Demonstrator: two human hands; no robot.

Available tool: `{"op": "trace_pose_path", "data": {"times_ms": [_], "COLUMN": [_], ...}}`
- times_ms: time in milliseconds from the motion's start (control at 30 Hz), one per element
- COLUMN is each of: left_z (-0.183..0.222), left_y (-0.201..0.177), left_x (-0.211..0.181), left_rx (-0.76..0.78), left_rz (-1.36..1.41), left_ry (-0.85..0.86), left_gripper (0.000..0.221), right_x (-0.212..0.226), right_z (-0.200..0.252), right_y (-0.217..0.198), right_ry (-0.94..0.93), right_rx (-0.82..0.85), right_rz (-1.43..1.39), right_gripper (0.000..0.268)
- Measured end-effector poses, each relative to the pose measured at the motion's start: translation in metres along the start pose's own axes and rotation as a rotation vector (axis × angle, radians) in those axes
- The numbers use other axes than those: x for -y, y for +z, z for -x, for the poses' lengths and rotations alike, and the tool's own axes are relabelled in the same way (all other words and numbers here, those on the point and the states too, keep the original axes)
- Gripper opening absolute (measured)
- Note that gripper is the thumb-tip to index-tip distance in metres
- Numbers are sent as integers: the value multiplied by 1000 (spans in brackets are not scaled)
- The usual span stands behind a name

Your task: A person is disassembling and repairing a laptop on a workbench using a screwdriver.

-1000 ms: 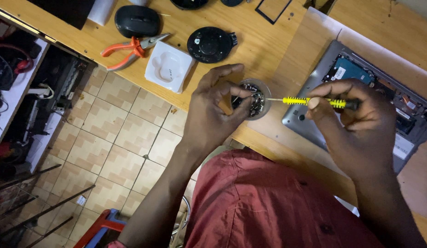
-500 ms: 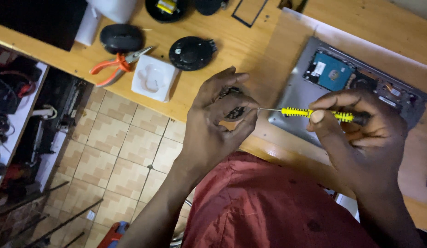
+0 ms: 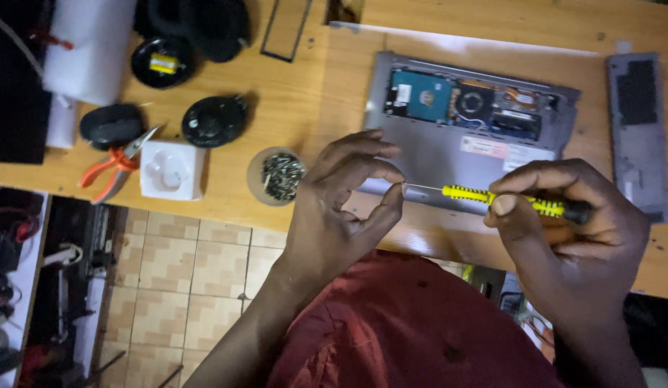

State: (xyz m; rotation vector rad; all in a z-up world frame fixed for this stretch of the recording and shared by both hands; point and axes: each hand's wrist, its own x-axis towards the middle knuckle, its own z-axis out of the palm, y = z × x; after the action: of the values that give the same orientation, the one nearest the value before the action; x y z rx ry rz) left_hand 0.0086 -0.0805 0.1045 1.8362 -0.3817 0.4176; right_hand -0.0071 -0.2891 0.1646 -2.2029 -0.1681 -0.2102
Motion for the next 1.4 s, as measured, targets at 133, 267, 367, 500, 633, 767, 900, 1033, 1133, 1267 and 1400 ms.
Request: {"op": "trace_pose_path", "data": {"times_ms": [133, 267, 367, 500, 633, 767, 900, 1033, 1133, 1267, 1400], "left_z": [-4, -8, -12, -20, -27, -29, -30, -29, -30, -31, -30], "left_y": [19, 35, 46, 64, 78, 88, 95, 103, 108, 114, 120], "left_x": [-4, -10, -17, -20, -21, -27, -28, -28, -29, -31, -32], "left_rx": [58, 112, 131, 167, 178, 196, 232, 254, 263, 294, 311], "left_rz": [37, 16, -35, -113, -254, -245, -241, -269, -264, -231, -167], "left_ry": [10, 40, 69, 210, 312, 327, 355, 355, 370, 358, 331], "left_gripper": [13, 15, 12, 16, 9, 10, 10, 10, 10, 11, 13], "right_x": [-14, -22, -35, -54, -72, -79, -86, -92, -96, -98, -108], "right_z": [12, 20, 27, 32, 42, 49, 52, 55, 57, 60, 67], "right_y": [-12, -26, -33, -40, -41, -43, -46, -50, -53, -58, -61], "right_ry": [69, 112, 148, 217, 251, 317, 363, 357, 411, 424, 378], "right_rx": [-83, -109, -108, -80, -210, -296, -338, -331, -346, -345, -354], "right_rz": [-96, -51, -49, -60, -233, -402, -417, -467, -466, -447, -472], "right_gripper": [9, 7, 3, 3, 3, 3, 2, 4, 6, 8, 5]}}
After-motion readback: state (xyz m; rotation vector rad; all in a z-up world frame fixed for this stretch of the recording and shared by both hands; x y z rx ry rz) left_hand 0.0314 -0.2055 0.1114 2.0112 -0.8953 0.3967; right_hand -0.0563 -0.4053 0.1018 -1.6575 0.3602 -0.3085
